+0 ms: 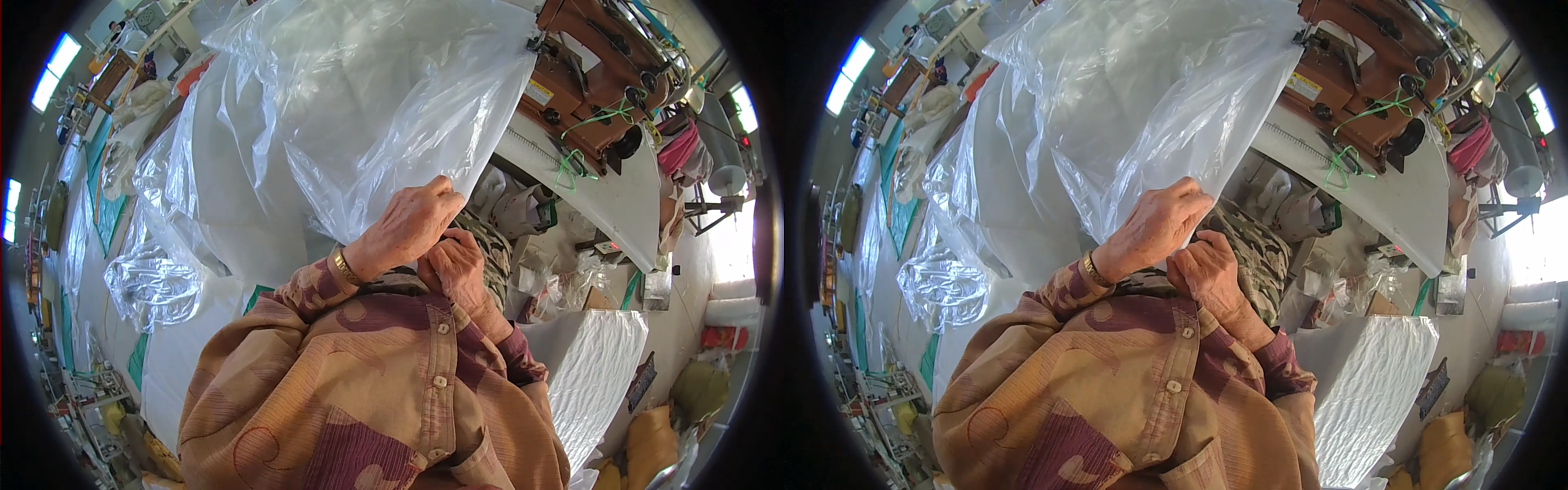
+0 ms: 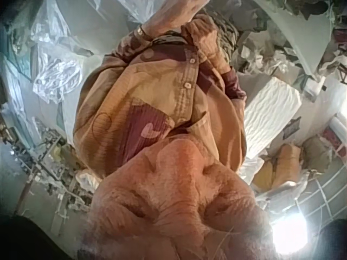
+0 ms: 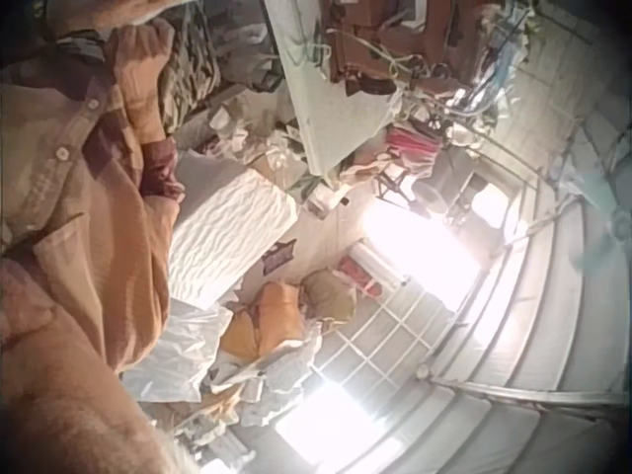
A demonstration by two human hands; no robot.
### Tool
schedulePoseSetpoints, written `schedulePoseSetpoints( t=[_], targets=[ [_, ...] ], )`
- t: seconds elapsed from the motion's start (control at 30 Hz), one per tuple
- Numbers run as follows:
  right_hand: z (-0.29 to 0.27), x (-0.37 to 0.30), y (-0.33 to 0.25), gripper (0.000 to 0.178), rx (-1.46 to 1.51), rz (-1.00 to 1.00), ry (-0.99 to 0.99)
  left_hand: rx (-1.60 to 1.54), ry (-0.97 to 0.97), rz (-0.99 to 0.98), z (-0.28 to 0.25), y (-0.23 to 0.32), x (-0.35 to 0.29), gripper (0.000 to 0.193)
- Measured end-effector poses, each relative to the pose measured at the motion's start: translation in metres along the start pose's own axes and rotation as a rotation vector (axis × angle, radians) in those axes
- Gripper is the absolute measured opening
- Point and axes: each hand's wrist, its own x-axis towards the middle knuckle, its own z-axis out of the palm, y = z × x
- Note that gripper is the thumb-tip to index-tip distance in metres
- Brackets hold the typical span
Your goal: The person aligns the edges of a large white plastic sheet and sews them together using a sewing machine. They repeatedly guide the material through the machine, adjust the folds, and cut the thread to separate the finished sections.
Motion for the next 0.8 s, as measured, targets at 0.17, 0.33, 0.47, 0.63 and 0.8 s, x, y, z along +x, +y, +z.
schedulePoseSetpoints(
  t=[0.17, 0.33, 0.47, 0.63, 0.8],
  targets=[
    [-0.002, 0.011, 0.002, 0.022, -0.016, -0.122, -0.019, -0.039, 0.022, -0.080, -0.007, 0.002, 0.000, 0.013],
    [-0.010, 0.014, 0.043, 0.012, 0.373, 0.008, -0.157, -0.121, 0.121, -0.194, -0.006, -0.003, -0.007, 0.022],
    [0.026, 0.027, 0.057, 0.010, 0.754, 0.615, 0.246, -0.195, 0.257, -0.153, -0.005, 0.005, -0.013, 0.038],
    [0.026, 0.064, 0.124, 0.031, 0.776, 0.693, 0.478, -0.133, 0.243, -0.102, -0.009, 0.012, -0.014, 0.046],
    [0.001, 0.118, 0.177, 0.038, 0.676, 0.835, 0.452, 0.005, 0.300, 0.011, 0.005, 0.008, -0.018, 0.051]
  ],
)
